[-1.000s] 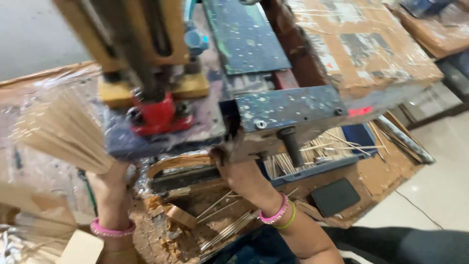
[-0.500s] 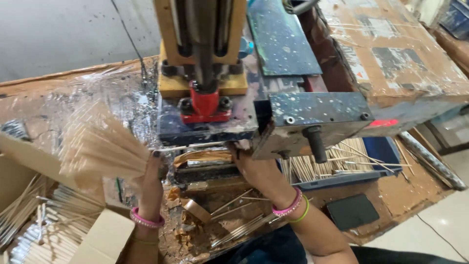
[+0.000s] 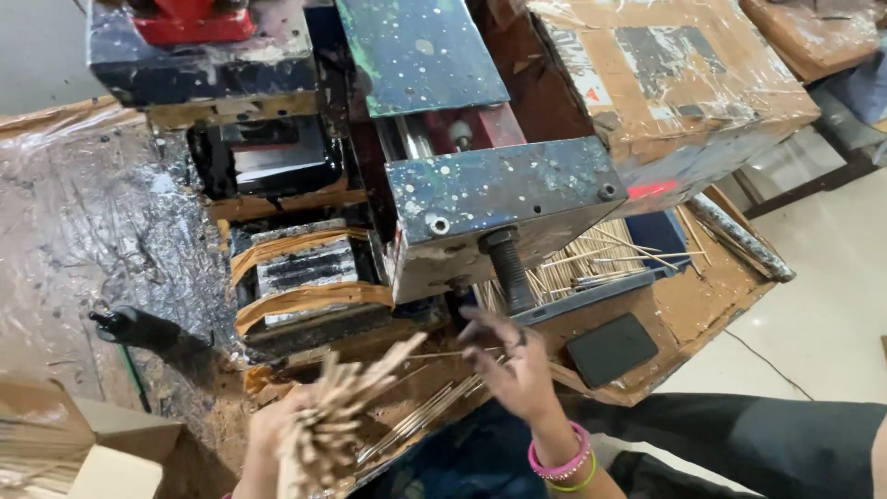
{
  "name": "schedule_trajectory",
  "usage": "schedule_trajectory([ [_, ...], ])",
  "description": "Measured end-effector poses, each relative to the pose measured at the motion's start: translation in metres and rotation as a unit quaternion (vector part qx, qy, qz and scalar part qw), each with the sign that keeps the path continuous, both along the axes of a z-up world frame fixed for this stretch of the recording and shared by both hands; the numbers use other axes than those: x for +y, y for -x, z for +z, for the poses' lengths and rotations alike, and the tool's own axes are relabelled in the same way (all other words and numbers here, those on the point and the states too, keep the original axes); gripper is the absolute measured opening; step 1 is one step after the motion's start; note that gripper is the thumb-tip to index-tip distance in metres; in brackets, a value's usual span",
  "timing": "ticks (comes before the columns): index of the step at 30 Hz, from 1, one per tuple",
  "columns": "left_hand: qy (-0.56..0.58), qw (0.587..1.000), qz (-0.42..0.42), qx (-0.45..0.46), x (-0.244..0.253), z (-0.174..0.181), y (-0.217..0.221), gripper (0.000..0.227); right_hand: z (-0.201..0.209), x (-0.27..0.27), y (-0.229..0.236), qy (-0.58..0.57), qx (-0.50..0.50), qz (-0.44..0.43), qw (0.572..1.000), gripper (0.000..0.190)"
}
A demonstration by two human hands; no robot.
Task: The person repeatedly inserts wooden sticks into a sharpening machine to process their ends. They hold a bundle of sticks in one hand while feeding them individually into the machine with the other hand, then placing the processed sticks into a container.
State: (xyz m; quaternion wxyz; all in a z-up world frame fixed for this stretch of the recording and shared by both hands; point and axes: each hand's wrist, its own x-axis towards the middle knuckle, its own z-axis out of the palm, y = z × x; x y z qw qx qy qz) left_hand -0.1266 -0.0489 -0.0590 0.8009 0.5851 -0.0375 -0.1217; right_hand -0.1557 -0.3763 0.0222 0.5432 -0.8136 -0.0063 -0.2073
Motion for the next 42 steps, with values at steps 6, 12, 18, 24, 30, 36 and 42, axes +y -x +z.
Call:
schedule_trajectory([
  [6, -0.195, 0.907, -0.103, -0.358, 0.017, 0.049, -0.005, 0.04, 0.029, 0.042, -0.03, -0.283, 0.027, 0.326, 0.902, 0.017],
  [12, 0.012, 0.968, -0.059, -0.244, 0.066, -0.004, -0.038, 0.008, 0.046, 0.061, -0.066, -0.128, -0.03, 0.36, 0.924, 0.01],
  [18, -0.041, 0.946, 0.133, -0.293, 0.058, -0.002, -0.033, 0.02, 0.04, 0.049, -0.066, -0.027, -0.106, 0.312, 0.944, 0.015],
  [24, 0.248, 0.938, 0.243, -0.013, 0.076, -0.079, -0.039, 0.027, -0.003, 0.025, -0.054, -0.126, -0.025, 0.181, 0.975, 0.013],
  [30, -0.436, 0.832, 0.288, -0.188, 0.089, -0.106, -0.022, 0.02, -0.015, 0.016, -0.048, -0.179, -0.016, 0.148, 0.973, 0.014],
  [36, -0.309, 0.898, 0.221, -0.222, 0.01, 0.0, -0.01, 0.023, -0.022, 0.019, -0.046, -0.235, -0.038, 0.105, 0.966, 0.011],
  [42, 0.088, 0.96, 0.196, -0.177, -0.002, 0.057, -0.031, 0.034, -0.033, 0.028, -0.057, -0.301, -0.045, 0.162, 0.939, 0.011],
])
